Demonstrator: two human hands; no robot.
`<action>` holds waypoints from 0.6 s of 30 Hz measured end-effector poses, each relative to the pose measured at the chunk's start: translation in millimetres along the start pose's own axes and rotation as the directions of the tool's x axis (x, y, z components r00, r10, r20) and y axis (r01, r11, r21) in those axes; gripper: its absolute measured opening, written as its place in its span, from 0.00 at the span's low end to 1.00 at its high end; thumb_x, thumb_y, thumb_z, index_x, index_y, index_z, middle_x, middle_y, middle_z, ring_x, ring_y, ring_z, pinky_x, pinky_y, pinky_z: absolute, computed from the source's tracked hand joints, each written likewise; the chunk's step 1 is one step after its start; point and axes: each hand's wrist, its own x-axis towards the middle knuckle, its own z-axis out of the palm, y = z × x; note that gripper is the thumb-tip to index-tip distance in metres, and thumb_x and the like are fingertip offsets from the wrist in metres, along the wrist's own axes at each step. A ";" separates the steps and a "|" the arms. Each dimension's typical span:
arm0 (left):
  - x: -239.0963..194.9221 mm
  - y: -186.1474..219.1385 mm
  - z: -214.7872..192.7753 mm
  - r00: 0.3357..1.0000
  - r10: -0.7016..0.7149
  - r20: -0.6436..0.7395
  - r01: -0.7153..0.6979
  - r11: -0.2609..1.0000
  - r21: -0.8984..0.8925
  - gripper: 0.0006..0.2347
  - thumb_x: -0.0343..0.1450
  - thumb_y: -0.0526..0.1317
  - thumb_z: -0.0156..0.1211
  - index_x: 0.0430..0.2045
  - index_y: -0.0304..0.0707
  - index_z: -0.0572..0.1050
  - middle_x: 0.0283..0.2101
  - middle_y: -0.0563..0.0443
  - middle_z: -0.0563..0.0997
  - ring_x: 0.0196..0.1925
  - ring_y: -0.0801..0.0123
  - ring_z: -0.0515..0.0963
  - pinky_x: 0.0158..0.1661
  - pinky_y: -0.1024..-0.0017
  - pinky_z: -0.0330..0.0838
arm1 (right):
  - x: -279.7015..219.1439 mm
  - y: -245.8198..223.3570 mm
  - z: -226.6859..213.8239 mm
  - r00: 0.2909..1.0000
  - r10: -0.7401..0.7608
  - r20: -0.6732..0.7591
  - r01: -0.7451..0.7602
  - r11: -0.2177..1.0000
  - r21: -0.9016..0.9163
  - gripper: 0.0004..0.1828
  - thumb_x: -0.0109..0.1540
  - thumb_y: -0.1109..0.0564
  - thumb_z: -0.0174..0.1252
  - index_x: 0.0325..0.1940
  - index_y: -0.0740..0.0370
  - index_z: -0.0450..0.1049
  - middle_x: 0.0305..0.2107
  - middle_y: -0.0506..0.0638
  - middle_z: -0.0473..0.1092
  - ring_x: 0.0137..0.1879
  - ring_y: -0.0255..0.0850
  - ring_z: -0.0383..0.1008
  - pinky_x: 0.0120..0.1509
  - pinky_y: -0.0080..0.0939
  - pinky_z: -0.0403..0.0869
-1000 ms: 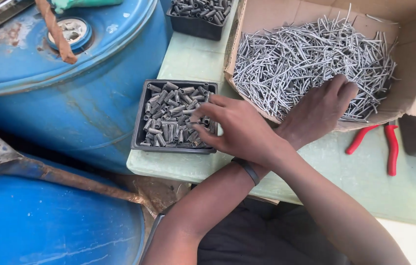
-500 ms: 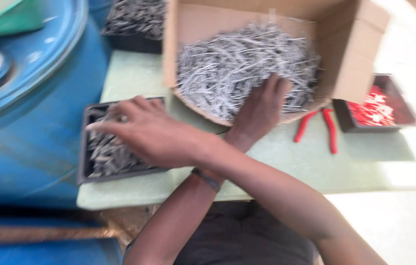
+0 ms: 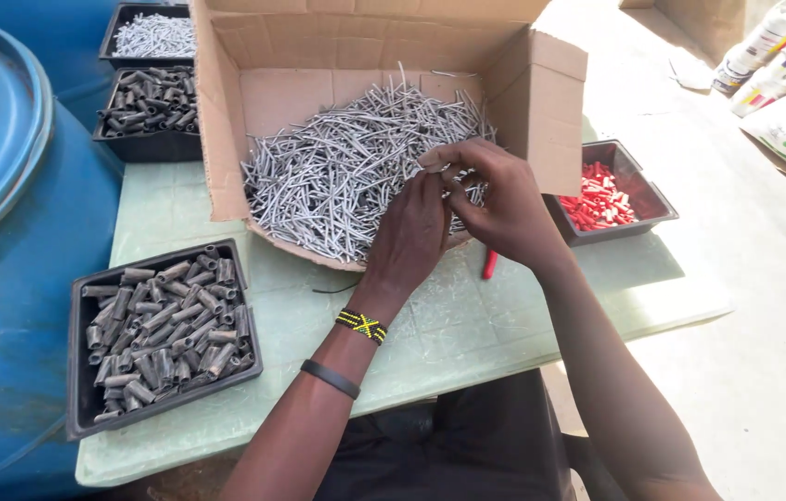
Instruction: Sorting metal nails and plastic wall plugs from a large cardboard box into separate plastic trays
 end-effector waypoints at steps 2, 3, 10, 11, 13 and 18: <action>-1.7 -3.3 4.0 1.000 -0.024 -0.006 0.024 0.999 -0.031 0.04 0.79 0.38 0.49 0.43 0.38 0.64 0.35 0.47 0.69 0.36 0.47 0.80 0.27 0.58 0.78 | -7.0 1.5 -2.3 1.000 -0.001 0.007 0.002 0.999 -0.043 0.27 0.53 0.74 0.57 0.55 0.62 0.77 0.45 0.55 0.74 0.47 0.49 0.80 0.50 0.44 0.80; -2.9 -5.5 5.5 0.998 -0.054 -0.013 0.054 0.997 -0.056 0.07 0.80 0.42 0.48 0.42 0.39 0.63 0.33 0.49 0.67 0.36 0.47 0.80 0.26 0.58 0.76 | -10.3 2.1 -2.6 1.000 -0.006 0.020 0.007 0.997 -0.080 0.31 0.50 0.75 0.57 0.58 0.65 0.75 0.48 0.59 0.72 0.49 0.54 0.79 0.51 0.48 0.81; 1.1 6.7 -11.9 0.981 -0.191 0.025 0.192 0.963 -0.189 0.06 0.81 0.41 0.49 0.42 0.43 0.59 0.31 0.41 0.73 0.34 0.41 0.81 0.25 0.54 0.78 | -13.5 9.3 5.3 0.998 0.056 -0.025 -0.050 0.981 0.188 0.26 0.52 0.78 0.64 0.55 0.73 0.75 0.41 0.64 0.76 0.46 0.56 0.82 0.48 0.47 0.82; 1.5 7.8 -13.7 0.980 -0.195 0.030 0.197 0.963 -0.185 0.07 0.81 0.42 0.48 0.42 0.42 0.59 0.33 0.38 0.75 0.35 0.41 0.82 0.25 0.53 0.78 | -13.3 9.2 4.2 0.996 0.084 -0.007 -0.081 0.978 0.192 0.25 0.52 0.77 0.65 0.54 0.72 0.76 0.39 0.63 0.77 0.45 0.54 0.83 0.48 0.46 0.83; 1.0 9.0 -11.6 0.980 -0.196 0.039 0.200 0.961 -0.190 0.07 0.81 0.42 0.48 0.42 0.41 0.59 0.34 0.36 0.77 0.36 0.40 0.83 0.26 0.53 0.79 | -16.0 13.4 3.0 0.993 0.118 0.007 -0.117 0.975 0.188 0.24 0.52 0.76 0.66 0.53 0.72 0.77 0.37 0.62 0.78 0.44 0.52 0.83 0.48 0.45 0.83; 0.4 6.5 -9.6 0.975 -0.218 0.044 0.222 0.961 -0.164 0.06 0.82 0.43 0.41 0.43 0.42 0.59 0.29 0.39 0.77 0.32 0.44 0.84 0.23 0.56 0.77 | -16.1 17.2 3.4 0.990 0.125 -0.067 -0.115 0.983 0.141 0.18 0.52 0.73 0.69 0.46 0.69 0.81 0.30 0.60 0.78 0.38 0.48 0.82 0.42 0.44 0.82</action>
